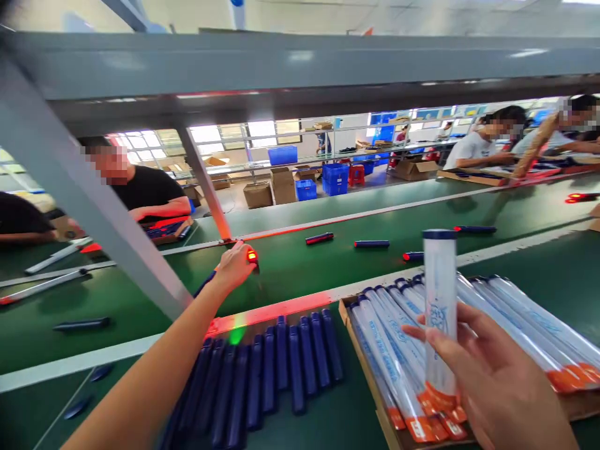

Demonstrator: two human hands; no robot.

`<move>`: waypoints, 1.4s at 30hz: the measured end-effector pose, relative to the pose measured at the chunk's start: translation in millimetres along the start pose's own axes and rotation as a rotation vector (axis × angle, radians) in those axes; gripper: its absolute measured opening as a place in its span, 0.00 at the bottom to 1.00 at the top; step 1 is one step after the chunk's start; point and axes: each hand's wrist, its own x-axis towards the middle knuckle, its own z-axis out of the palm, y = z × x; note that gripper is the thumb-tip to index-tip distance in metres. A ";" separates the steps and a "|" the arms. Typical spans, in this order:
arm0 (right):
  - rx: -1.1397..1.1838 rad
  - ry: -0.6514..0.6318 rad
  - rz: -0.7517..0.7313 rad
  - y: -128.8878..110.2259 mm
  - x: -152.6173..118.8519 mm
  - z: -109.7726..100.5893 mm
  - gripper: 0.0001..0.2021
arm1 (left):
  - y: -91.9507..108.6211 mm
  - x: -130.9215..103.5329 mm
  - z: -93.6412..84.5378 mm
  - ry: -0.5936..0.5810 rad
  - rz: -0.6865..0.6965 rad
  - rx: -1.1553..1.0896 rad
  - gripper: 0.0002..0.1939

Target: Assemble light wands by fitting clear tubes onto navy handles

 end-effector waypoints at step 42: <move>0.454 -0.486 0.282 -36.2 -207.8 147.3 0.12 | 53.9 -378.5 37.7 0.056 0.013 -0.654 0.26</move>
